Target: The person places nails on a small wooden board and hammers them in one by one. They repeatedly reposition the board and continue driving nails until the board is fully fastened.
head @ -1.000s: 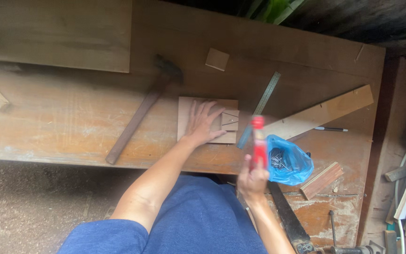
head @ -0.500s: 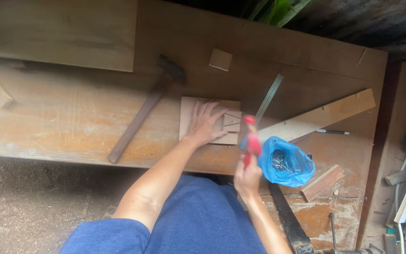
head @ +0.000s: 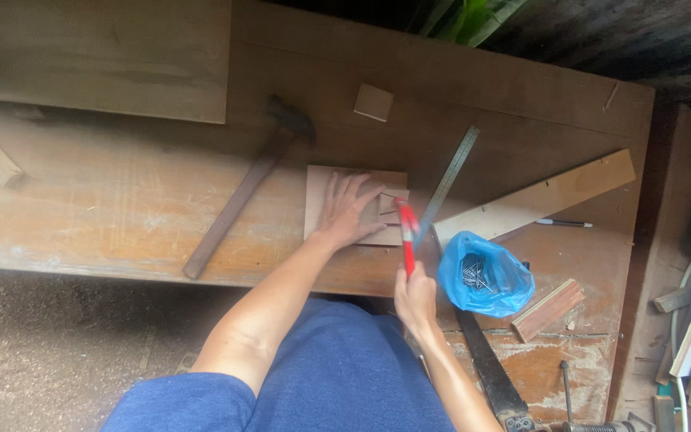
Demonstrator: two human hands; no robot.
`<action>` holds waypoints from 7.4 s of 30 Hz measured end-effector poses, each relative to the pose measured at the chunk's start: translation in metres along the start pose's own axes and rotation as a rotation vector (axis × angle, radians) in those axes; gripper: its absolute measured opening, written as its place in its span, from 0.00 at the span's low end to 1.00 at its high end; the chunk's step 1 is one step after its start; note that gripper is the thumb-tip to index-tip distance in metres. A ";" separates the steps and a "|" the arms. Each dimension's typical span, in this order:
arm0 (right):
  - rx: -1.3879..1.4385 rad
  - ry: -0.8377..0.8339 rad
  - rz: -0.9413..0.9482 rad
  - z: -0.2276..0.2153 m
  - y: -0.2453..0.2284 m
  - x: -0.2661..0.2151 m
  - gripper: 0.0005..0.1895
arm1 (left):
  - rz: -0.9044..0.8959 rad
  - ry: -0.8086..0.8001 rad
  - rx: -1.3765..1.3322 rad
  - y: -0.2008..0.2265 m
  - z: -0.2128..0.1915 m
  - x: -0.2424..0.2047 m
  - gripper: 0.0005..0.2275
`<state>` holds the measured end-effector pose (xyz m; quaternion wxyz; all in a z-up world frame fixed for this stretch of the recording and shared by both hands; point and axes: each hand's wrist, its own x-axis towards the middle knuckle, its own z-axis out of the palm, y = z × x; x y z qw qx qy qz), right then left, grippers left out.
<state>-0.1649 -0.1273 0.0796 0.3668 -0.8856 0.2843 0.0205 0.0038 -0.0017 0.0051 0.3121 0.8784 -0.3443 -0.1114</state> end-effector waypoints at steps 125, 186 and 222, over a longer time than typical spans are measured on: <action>1.037 -0.039 0.645 0.047 0.101 0.049 0.11 | 0.013 -0.048 0.010 -0.009 -0.009 -0.002 0.32; 0.632 0.066 0.483 0.052 0.050 0.079 0.26 | 0.177 -0.025 0.192 -0.010 0.004 0.001 0.31; 0.177 0.063 0.139 -0.005 0.045 0.015 0.18 | 0.112 -0.064 0.100 -0.012 0.008 -0.002 0.22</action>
